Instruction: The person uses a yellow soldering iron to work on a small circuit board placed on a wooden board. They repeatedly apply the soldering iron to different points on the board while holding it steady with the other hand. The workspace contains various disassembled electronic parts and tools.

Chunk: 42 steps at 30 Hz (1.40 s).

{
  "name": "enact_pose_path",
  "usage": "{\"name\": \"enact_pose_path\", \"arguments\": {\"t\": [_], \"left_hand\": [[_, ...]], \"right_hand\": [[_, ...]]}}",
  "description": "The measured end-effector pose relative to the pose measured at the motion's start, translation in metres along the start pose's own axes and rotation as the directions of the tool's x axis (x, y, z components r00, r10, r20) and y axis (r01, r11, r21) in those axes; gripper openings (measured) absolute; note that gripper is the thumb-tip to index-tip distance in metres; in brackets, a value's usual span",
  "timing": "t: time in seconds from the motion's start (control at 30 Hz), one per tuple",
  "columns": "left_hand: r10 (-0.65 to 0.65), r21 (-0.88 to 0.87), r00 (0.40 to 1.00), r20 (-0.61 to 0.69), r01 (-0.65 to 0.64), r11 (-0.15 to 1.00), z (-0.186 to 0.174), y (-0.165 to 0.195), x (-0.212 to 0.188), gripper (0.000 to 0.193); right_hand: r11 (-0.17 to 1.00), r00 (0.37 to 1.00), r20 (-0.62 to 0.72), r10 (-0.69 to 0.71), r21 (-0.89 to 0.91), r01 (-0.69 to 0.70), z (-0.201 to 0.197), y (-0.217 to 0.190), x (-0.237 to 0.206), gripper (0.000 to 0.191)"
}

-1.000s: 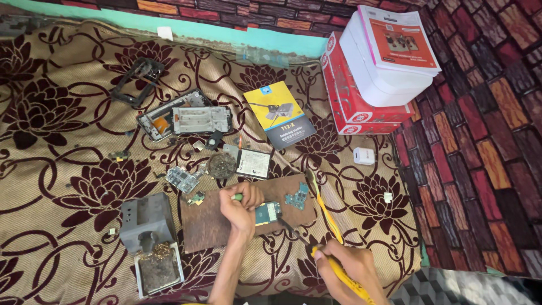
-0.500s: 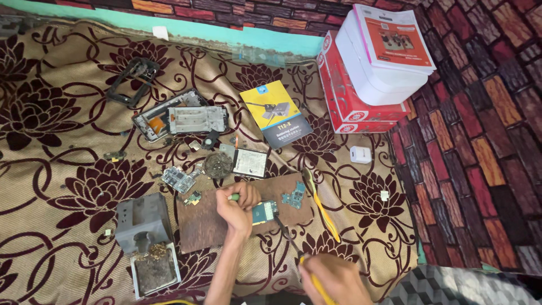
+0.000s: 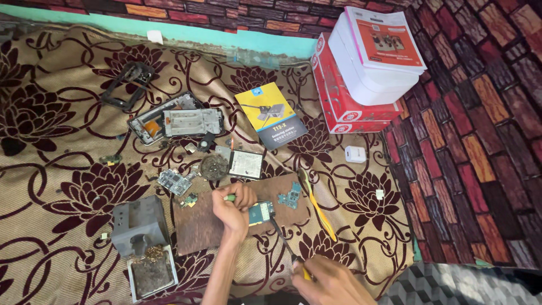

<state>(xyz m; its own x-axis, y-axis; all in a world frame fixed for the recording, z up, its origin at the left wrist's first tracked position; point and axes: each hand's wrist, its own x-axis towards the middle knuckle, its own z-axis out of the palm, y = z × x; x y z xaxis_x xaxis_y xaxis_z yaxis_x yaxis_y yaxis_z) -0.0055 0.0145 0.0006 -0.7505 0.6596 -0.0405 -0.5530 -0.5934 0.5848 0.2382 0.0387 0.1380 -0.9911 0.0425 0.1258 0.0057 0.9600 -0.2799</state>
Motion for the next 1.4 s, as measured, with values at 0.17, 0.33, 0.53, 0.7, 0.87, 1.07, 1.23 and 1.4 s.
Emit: {"name": "enact_pose_path", "arguments": {"t": [0.17, 0.33, 0.53, 0.7, 0.87, 1.07, 1.23, 1.4], "left_hand": [[0.01, 0.0, 1.0, 0.009, -0.01, 1.0, 0.001, -0.001, 0.001, 0.04], [0.005, 0.024, 1.0, -0.003, -0.005, 1.0, 0.0, -0.003, 0.001, 0.04], [0.012, 0.082, 1.0, -0.028, -0.01, 0.997, -0.001, -0.005, 0.001, 0.039], [0.011, 0.043, 1.0, -0.01, -0.01, 0.999, -0.001, -0.005, 0.001, 0.04], [0.012, -0.001, 0.999, 0.035, -0.012, 1.0, 0.0, -0.003, 0.001, 0.04], [-0.005, 0.002, 1.0, 0.007, 0.005, 1.0, 0.004, 0.001, -0.001, 0.04], [-0.005, -0.024, 1.0, 0.025, 0.006, 1.0, 0.005, 0.001, -0.001, 0.04], [0.015, 0.08, 0.999, -0.033, -0.012, 0.997, 0.002, -0.004, 0.002, 0.04]], "right_hand": [[0.997, 0.982, 0.186, 0.031, 0.059, -0.043, -0.027, -0.001, 0.01, 0.031], [0.996, 0.979, 0.193, -0.068, -0.046, 0.079, -0.024, -0.004, 0.017, 0.022], [0.984, 0.979, 0.176, -0.106, -0.122, 0.129, -0.018, -0.004, 0.018, 0.023], [0.998, 0.987, 0.148, 0.062, 0.002, -0.063, -0.017, -0.008, 0.025, 0.015], [0.986, 0.98, -0.114, 0.166, 0.043, -0.162, -0.004, -0.013, 0.028, 0.017], [0.987, 0.925, -0.349, 0.151, -0.002, -0.162, 0.032, -0.015, 0.015, 0.016], [0.981, 0.905, -0.423, 0.051, -0.147, -0.124, 0.06, -0.012, 0.0, 0.02], [0.97, 0.917, -0.399, 0.018, -0.215, -0.112, 0.07, -0.006, -0.005, 0.019]]}}
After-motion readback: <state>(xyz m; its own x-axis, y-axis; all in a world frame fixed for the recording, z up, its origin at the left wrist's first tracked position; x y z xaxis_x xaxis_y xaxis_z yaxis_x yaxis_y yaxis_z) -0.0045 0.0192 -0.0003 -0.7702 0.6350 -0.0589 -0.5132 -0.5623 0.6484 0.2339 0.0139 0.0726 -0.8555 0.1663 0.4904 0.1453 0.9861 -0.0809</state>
